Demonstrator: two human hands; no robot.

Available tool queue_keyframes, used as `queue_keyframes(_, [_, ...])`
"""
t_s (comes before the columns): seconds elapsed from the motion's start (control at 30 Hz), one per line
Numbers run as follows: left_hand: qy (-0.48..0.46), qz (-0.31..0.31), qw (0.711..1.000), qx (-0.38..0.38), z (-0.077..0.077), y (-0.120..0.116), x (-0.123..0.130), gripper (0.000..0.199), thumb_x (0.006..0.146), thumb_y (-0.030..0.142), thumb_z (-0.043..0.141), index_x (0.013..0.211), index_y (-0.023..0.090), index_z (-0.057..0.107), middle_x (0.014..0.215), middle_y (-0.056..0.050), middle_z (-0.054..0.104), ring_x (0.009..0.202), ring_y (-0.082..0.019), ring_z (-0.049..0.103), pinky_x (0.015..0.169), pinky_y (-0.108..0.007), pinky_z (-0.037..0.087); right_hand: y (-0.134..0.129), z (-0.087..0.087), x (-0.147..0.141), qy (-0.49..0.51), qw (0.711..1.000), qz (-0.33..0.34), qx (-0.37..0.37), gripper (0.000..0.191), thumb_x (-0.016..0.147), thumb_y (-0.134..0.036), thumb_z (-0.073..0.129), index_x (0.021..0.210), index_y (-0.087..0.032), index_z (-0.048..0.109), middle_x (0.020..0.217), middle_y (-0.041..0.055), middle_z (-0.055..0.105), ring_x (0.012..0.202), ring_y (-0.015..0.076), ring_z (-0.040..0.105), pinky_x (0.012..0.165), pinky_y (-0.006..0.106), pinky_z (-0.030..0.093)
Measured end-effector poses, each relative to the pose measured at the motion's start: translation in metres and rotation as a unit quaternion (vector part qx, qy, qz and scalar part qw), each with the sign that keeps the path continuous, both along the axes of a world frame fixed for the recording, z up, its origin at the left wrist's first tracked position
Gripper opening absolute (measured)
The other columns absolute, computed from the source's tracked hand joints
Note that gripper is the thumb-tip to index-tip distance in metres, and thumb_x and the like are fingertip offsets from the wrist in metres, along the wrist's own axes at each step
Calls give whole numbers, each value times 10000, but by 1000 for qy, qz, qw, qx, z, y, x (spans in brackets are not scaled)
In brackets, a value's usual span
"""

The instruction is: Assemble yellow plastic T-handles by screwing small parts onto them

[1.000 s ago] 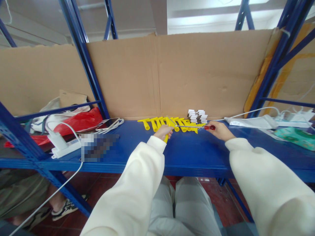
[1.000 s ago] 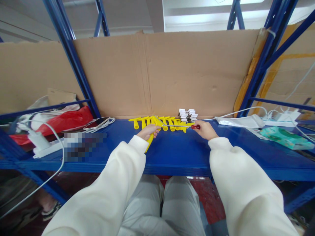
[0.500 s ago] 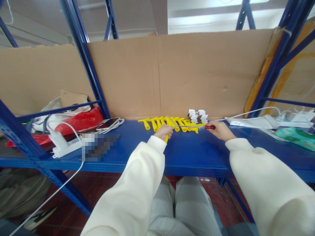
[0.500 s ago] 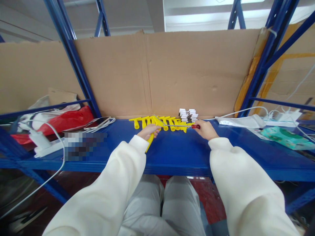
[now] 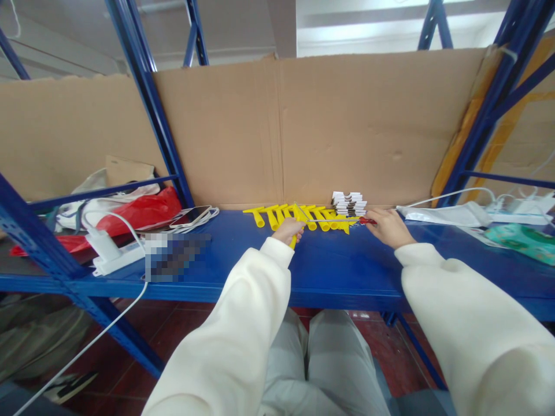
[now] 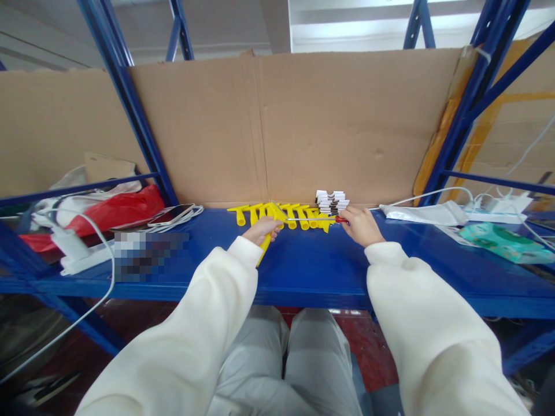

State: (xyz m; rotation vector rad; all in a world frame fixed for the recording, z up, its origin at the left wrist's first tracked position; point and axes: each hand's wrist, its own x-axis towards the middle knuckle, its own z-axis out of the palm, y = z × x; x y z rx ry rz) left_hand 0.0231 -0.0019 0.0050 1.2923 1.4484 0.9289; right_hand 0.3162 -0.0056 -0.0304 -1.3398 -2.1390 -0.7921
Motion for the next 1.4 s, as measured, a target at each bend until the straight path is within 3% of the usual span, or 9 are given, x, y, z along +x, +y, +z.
queue_keyframes(0.27, [51, 4, 998, 26, -3, 6, 2, 89, 938, 79, 580, 953, 164, 601, 535, 70, 431, 437, -84, 409, 469, -196, 299, -2, 0, -2, -26, 999, -13, -18, 218, 925, -175, 519, 978, -189, 730, 1093, 150, 765, 982, 283, 694, 791, 359, 458])
queue_keyframes(0.4, [68, 6, 997, 35, -6, 12, 1, 87, 918, 84, 599, 940, 166, 620, 541, 56, 447, 458, -96, 450, 474, -194, 332, -5, 1, -5, -13, 998, -23, -57, 269, 954, -245, 522, 1078, -204, 756, 1049, 135, 778, 877, 266, 713, 734, 343, 495])
queue_keyframes(0.57, [60, 9, 997, 49, -9, 16, -1, 87, 881, 88, 653, 874, 172, 631, 531, 49, 443, 470, -105, 470, 477, -196, 350, -7, 2, -8, 9, 994, -13, -111, 291, 979, -291, 503, 1101, -206, 753, 1056, 131, 788, 936, 261, 736, 773, 330, 536])
queue_keyframes(0.67, [57, 9, 997, 53, -10, 16, -1, 90, 883, 84, 663, 875, 171, 640, 523, 41, 447, 469, -109, 477, 474, -198, 345, -9, 3, -11, 16, 993, -21, -119, 247, 968, -315, 530, 1066, -215, 734, 1075, 125, 794, 938, 268, 740, 756, 331, 528])
queue_keyframes(0.83, [74, 7, 996, 57, -11, 17, -2, 92, 872, 91, 655, 927, 165, 663, 514, 22, 463, 507, -151, 548, 480, -213, 377, -12, 2, -15, 3, 991, -78, -108, 156, 918, -329, 601, 1019, -245, 685, 948, 76, 803, 779, 248, 721, 620, 301, 443])
queue_keyframes(1.17, [65, 12, 996, 58, -12, 18, -3, 118, 857, 83, 672, 941, 166, 663, 523, 30, 456, 504, -141, 529, 471, -196, 355, -14, 3, -19, 7, 990, -43, -130, 231, 976, -337, 547, 1077, -251, 736, 1130, 90, 802, 916, 248, 743, 707, 312, 495])
queue_keyframes(1.4, [66, 16, 995, 68, -10, 17, -4, 100, 869, 65, 656, 877, 165, 653, 514, 41, 427, 464, -116, 471, 461, -193, 331, -12, 11, -24, -10, 988, -90, -123, 126, 916, -314, 595, 1007, -235, 633, 854, 81, 775, 719, 252, 701, 600, 302, 395])
